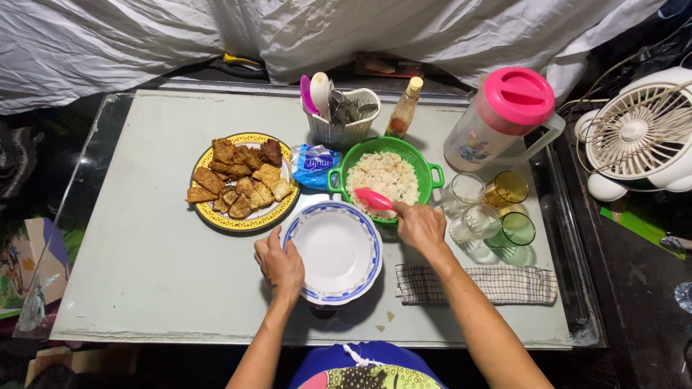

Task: The recorder wipes a bowl with a cloth and then fluffs cooked rice in a strainer using a spoon.

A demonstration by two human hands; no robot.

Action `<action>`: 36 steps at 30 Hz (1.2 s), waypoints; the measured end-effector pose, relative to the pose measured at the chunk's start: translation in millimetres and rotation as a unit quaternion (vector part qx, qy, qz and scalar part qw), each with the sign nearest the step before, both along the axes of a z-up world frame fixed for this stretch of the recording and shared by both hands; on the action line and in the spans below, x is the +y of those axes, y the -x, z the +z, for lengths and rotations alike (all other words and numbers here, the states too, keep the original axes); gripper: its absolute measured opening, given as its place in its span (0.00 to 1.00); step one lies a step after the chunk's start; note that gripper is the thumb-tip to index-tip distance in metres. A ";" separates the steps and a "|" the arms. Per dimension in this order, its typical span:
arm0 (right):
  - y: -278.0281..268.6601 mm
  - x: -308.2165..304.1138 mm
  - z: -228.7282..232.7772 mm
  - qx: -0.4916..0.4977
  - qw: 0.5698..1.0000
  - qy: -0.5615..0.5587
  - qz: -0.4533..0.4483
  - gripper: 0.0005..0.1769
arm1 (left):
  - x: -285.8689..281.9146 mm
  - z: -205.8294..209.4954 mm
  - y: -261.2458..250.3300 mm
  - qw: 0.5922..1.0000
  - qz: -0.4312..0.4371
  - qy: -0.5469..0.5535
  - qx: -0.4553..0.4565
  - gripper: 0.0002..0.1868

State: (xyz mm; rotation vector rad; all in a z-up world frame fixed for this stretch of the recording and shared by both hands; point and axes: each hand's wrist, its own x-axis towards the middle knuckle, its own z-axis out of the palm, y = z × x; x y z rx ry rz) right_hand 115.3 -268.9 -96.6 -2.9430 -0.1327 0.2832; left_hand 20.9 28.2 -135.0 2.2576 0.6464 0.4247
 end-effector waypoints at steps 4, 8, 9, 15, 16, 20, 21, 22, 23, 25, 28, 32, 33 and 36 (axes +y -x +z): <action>1.2 -10.8 10.2 -0.054 0.998 -0.011 -0.025 0.18 | -4.0 16.3 -33.7 0.995 -0.058 -0.059 -0.050 0.25; 7.8 -4.1 19.7 -0.093 0.995 -0.018 -0.033 0.19 | -28.8 1.4 -80.9 0.985 -0.155 -0.066 0.045 0.15; 10.5 1.3 28.3 -0.098 0.995 -0.014 -0.018 0.20 | -35.8 -15.1 -95.8 0.976 -0.183 -0.099 0.065 0.16; 6.7 17.0 -10.3 -0.169 0.985 0.001 0.015 0.23 | -72.6 -2.5 -142.7 0.964 -0.207 -0.075 0.152 0.37; 5.5 15.7 -18.1 -0.168 0.986 0.002 0.014 0.23 | -73.7 -0.3 -146.7 0.963 -0.209 -0.074 0.153 0.37; -3.2 7.4 -44.2 -0.153 0.988 -0.014 0.001 0.22 | -73.6 -12.1 -168.6 0.953 -0.209 0.011 0.220 0.45; -5.3 5.5 -49.3 -0.136 0.991 -0.015 -0.013 0.22 | -71.5 -20.0 -173.8 0.953 -0.196 0.027 0.231 0.48; -5.7 7.3 -36.2 -0.134 0.991 -0.015 -0.012 0.22 | -70.3 -24.8 -176.4 0.952 -0.194 0.028 0.233 0.48; -5.9 9.1 -22.9 -0.132 0.991 -0.019 -0.020 0.22 | -69.0 -29.4 -178.7 0.949 -0.191 0.040 0.248 0.50; -10.4 9.3 -3.2 -0.132 0.991 -0.023 -0.028 0.21 | -68.6 -23.8 -182.9 0.946 -0.188 0.053 0.260 0.52; -14.5 1.7 5.8 -0.089 0.993 -0.045 -0.066 0.18 | -70.6 -11.7 -185.4 0.943 -0.181 0.113 0.254 0.42; -9.3 -10.0 23.2 -0.117 0.987 -0.077 -0.084 0.20 | -79.0 -36.7 -203.7 0.950 -0.165 0.133 0.231 0.28; -5.4 -10.5 33.2 -0.123 0.984 -0.086 -0.092 0.21 | -81.9 -43.7 -208.0 0.947 -0.179 0.148 0.222 0.26; 6.9 -15.3 40.0 -0.138 0.981 -0.094 -0.097 0.23 | -99.1 -35.7 -206.2 0.937 -0.186 0.207 0.210 0.19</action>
